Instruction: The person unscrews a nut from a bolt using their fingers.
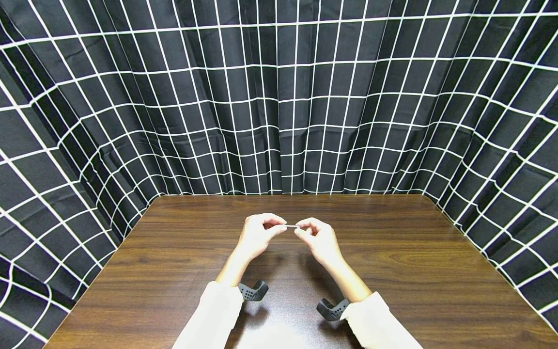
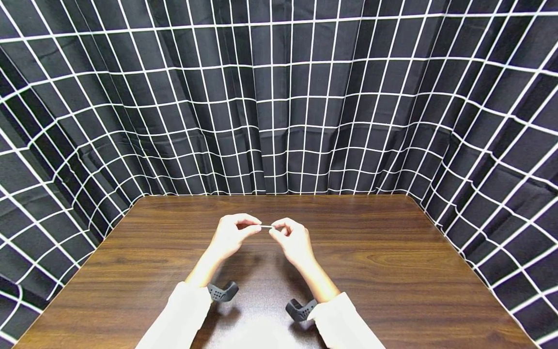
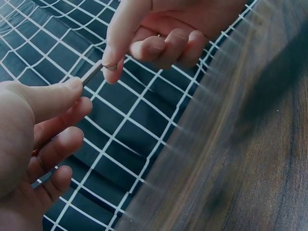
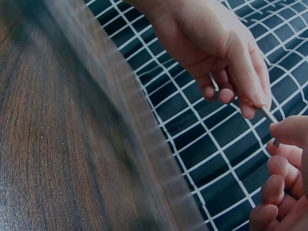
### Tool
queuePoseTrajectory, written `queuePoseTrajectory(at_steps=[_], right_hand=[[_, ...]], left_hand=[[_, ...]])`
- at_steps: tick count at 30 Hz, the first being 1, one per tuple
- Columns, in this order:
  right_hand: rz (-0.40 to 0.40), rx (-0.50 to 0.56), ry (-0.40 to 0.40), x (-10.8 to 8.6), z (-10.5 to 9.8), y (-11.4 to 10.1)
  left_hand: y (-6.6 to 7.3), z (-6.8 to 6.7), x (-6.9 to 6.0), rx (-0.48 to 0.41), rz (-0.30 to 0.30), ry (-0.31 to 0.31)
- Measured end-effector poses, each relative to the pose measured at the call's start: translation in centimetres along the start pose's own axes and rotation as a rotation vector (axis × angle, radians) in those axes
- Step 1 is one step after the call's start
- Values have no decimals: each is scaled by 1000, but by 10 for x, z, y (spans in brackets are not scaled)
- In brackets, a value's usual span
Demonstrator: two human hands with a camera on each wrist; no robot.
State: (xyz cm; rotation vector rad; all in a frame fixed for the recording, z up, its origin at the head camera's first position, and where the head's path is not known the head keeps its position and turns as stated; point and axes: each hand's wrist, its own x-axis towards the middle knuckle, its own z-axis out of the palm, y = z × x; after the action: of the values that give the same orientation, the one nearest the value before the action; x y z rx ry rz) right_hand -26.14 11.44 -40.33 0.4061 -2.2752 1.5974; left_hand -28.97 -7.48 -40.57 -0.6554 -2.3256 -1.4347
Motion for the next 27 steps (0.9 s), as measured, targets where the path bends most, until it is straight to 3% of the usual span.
queuePoseTrajectory(at_steps=[6,16,27], right_hand=[[-28,-119,11,3,3,15],[-16,-229,-52,3,0,23],[51,-334,-145,3,-2,36]], left_hand=[[-7,1,-1,-2,4,-4],[-25,1,-4,40,-44,-48],[-45,3,-10,94,-78,-118]])
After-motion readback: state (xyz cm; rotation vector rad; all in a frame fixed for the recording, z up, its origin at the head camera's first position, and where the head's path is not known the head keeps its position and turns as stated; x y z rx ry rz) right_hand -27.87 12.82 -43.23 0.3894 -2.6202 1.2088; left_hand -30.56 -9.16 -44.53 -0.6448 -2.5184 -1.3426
